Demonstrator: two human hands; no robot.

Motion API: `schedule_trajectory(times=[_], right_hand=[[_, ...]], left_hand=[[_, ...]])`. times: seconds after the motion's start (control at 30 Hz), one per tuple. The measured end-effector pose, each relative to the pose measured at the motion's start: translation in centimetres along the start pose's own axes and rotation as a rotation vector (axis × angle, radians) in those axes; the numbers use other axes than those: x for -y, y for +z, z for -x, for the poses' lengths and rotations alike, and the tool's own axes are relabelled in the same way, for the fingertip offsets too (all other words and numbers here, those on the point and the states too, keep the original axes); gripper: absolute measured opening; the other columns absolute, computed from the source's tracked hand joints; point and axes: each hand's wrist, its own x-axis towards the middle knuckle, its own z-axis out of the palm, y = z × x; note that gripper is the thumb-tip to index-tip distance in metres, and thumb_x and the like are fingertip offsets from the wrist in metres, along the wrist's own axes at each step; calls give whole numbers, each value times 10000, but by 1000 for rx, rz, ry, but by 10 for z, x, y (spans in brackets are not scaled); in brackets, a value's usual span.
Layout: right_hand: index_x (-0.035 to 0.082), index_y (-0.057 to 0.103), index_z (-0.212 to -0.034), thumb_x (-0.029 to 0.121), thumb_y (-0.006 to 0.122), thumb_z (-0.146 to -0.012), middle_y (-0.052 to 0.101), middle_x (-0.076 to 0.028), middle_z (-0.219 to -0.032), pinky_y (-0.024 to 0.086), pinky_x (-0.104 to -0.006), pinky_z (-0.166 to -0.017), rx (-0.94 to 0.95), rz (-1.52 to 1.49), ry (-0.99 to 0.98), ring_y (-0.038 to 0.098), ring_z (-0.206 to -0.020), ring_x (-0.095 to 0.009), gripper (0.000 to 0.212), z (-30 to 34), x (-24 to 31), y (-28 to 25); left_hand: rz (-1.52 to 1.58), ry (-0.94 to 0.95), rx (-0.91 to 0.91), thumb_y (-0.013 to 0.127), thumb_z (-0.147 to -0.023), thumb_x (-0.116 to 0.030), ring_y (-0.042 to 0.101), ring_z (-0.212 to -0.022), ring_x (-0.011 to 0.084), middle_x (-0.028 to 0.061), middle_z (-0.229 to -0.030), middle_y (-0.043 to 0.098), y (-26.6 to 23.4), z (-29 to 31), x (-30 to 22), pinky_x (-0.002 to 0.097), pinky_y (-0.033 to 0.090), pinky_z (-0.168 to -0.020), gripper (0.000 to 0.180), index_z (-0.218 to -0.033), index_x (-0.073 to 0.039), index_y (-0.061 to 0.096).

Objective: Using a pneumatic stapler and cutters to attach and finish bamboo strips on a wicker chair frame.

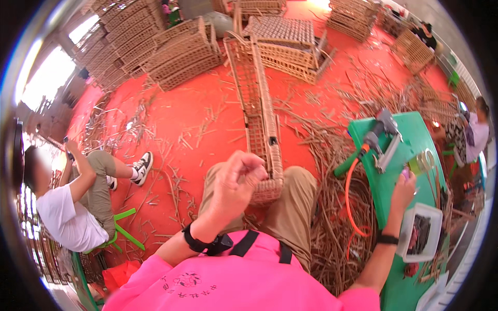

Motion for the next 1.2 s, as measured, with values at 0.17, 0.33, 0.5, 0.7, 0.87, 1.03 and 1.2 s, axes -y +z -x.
schedule_trajectory(times=[0.17,0.33,0.5,0.7,0.87,1.03,1.2], right_hand=[[28,632,-1177,256,695,-930,564,22,-778,296,-225,-486,130,-790,64,436,-567,-40,342,56,125,-113],[-14,625,-1199,235,756,-805,643,-11,-835,449,-208,-559,944,-1402,127,568,-646,-65,484,152,249,-178],[-36,363,-1519,382,781,-727,398,-139,-1487,264,-422,-1179,964,-1545,-64,402,-1404,-291,988,205,272,-139],[-24,395,-1455,206,784,-765,488,-152,-1388,377,-433,-1104,872,-1270,-246,496,-1308,-287,824,218,267,-127],[-40,431,-1421,199,784,-750,552,-140,-1307,412,-420,-1071,918,-1397,-45,526,-1268,-256,795,205,250,-126],[10,509,-1394,328,805,-695,567,-182,-1214,413,-425,-1039,680,-689,-667,570,-1146,-375,823,144,249,-122],[52,539,-1354,209,786,-706,583,-155,-1209,431,-451,-1007,543,-372,-906,548,-1137,-379,712,119,252,-109]], left_hand=[[-72,304,119,701,-932,-101,638,-914,227,111,-947,635,3,-4,-33,343,507,-824,242,-1132,-10,601],[169,352,263,607,-991,-427,547,-1160,273,163,-1249,550,29,-9,-48,380,426,-1012,518,-1303,-18,546],[642,-85,414,547,-1025,-478,489,-1209,175,79,-1283,506,41,8,-33,358,408,-1054,609,-1420,-35,414],[516,-230,357,617,-1004,-404,524,-1169,185,134,-1315,493,47,22,-35,355,442,-1021,643,-1450,-16,362],[295,-74,388,676,-972,-295,577,-1115,194,96,-1234,565,49,23,-31,356,476,-972,498,-1354,-24,508],[-370,163,63,561,-969,-50,677,-938,304,136,-1005,658,8,-4,-12,356,533,-823,205,-1132,-21,681],[-573,154,166,519,-940,3,667,-949,344,141,-1027,661,3,2,6,401,546,-801,262,-1138,-35,686]])
